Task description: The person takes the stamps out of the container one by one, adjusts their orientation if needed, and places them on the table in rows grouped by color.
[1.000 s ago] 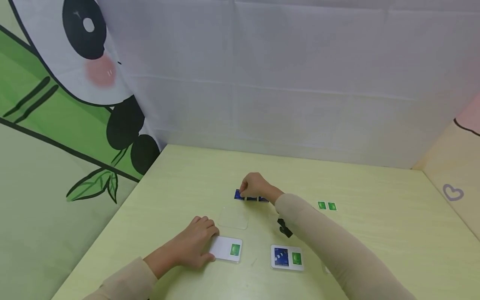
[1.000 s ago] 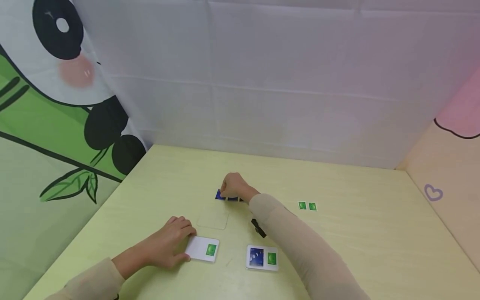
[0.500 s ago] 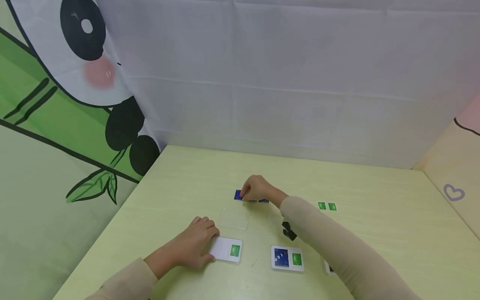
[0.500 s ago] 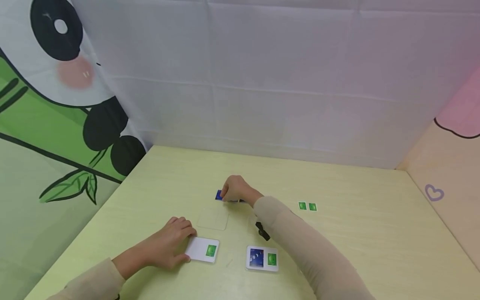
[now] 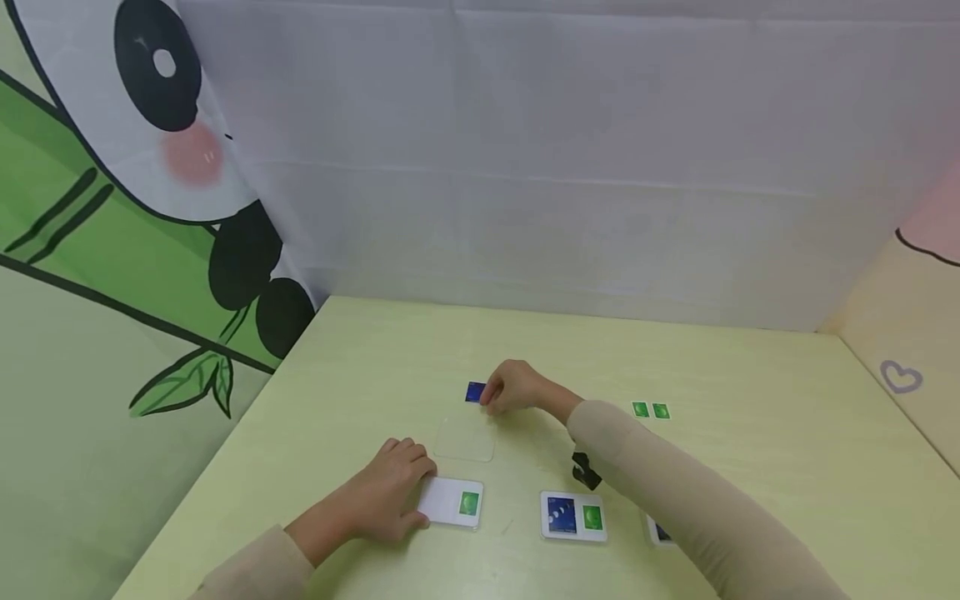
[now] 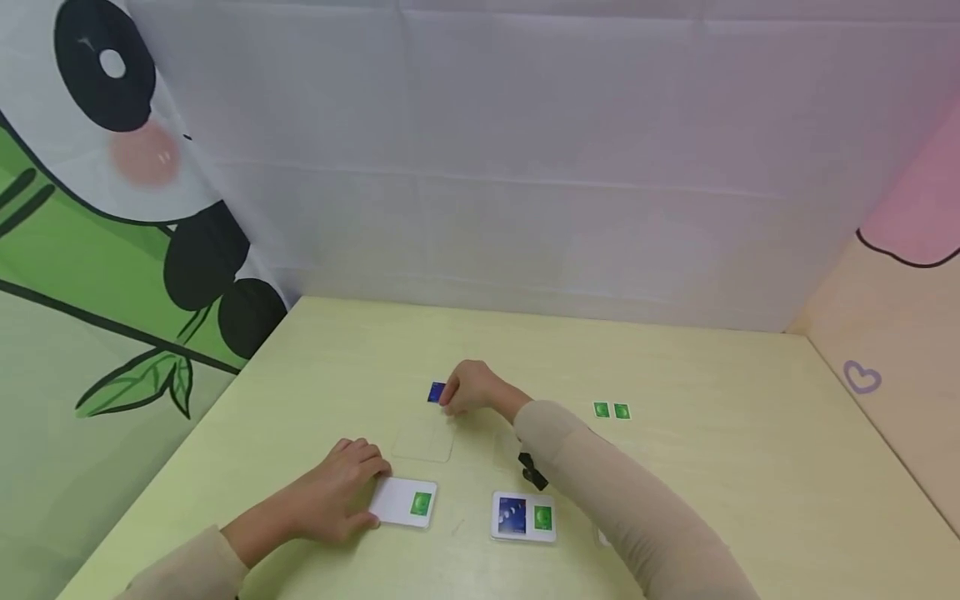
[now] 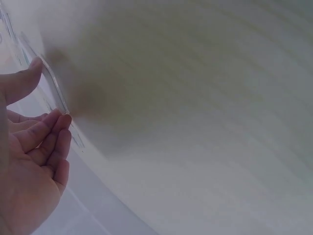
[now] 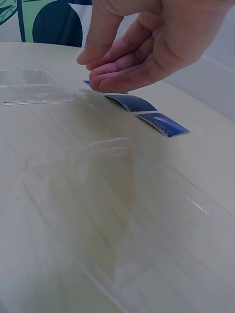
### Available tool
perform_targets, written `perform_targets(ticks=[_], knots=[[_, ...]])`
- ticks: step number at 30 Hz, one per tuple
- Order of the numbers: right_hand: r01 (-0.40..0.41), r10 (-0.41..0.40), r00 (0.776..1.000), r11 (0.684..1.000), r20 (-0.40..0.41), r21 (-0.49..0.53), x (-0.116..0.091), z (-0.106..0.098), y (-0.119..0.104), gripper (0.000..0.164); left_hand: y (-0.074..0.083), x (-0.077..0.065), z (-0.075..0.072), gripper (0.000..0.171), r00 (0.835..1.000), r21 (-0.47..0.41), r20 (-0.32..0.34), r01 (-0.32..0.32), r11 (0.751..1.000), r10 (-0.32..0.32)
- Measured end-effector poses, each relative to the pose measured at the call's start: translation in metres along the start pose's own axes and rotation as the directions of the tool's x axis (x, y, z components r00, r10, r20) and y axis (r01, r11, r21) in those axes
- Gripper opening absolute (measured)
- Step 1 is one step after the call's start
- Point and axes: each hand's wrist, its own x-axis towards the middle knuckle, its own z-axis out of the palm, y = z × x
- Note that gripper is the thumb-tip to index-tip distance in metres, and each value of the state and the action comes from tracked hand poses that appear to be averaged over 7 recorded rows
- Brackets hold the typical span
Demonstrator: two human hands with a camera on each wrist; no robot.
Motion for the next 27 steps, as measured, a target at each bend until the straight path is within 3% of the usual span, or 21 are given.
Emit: perform_targets(ticks=[9,22,27], knots=[[-0.008,0.008,1.000,1.000,0.018,0.009,-0.004,0.006,0.004,0.009,0.002,-0.001,0.002,0.048,1.000,-0.005,-0.004,0.014,1.000,-0.014],[0.042,-0.042,0.999,0.999,0.029,0.006,-0.014,0.009,0.004,0.008,0.002,-0.002,0.004,0.048,1.000,-0.004,-0.016,0.015,1.000,-0.015],[0.020,-0.021,0.999,0.999,0.030,0.031,-0.019,0.010,0.004,0.008,0.001,-0.002,0.005,0.049,1.000,0.003,-0.014,0.016,1.000,-0.016]])
